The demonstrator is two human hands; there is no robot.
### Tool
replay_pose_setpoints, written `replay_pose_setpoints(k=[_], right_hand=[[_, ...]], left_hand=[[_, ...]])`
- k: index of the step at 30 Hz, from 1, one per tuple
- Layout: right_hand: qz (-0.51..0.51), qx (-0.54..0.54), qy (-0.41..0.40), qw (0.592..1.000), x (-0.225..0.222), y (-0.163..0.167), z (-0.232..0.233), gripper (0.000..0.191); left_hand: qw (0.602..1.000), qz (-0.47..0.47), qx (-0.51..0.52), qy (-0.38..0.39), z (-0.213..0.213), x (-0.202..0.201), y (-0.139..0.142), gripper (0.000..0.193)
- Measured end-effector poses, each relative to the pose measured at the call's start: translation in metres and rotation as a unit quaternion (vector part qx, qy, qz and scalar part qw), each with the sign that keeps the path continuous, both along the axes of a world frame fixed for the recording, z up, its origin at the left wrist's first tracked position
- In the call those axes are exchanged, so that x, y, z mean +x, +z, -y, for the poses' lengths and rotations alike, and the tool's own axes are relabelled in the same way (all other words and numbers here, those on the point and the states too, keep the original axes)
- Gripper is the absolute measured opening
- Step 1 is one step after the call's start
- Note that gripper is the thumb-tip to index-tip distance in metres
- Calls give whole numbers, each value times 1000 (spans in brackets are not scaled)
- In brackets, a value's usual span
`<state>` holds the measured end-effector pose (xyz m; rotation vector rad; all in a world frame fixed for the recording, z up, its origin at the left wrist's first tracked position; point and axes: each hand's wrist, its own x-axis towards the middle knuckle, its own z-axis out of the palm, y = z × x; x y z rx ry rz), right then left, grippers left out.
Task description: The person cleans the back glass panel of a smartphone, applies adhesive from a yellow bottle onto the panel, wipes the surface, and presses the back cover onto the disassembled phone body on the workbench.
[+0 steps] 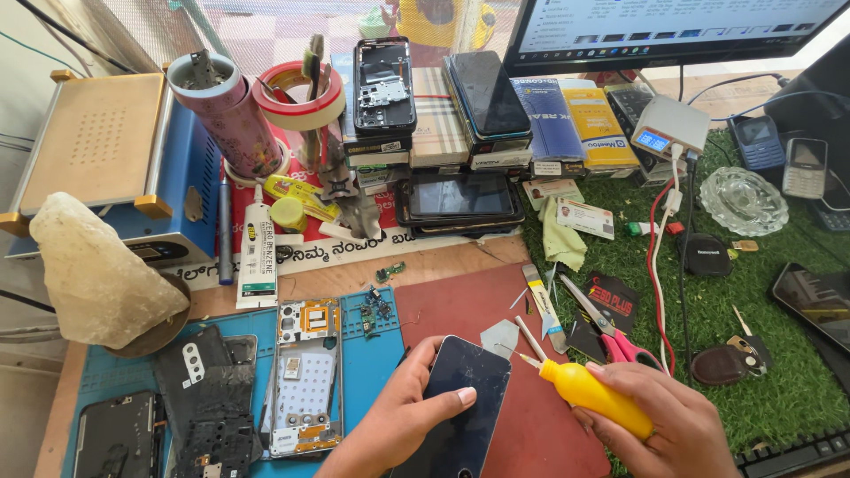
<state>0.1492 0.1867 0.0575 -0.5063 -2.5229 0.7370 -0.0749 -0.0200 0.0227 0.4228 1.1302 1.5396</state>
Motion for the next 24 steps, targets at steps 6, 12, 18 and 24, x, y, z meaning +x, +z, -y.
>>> replay_pose_setpoints(k=[6,12,18,24], right_hand=[[-2,36,4,999,1,6,2,49],[-2,35,23,999,4,6,0,48],[-9,22,44,999,-1,2,-2,47],[-13,0,55,998,-5,-1,-1,46]], left_hand=[[1000,4,-6,0,0,0,3,53],[1000,27,-12,0,0,1,4,53],[1000,5,1,-2,0,2,0,52],[1000,-2,13,-6,2,1,-3,51]])
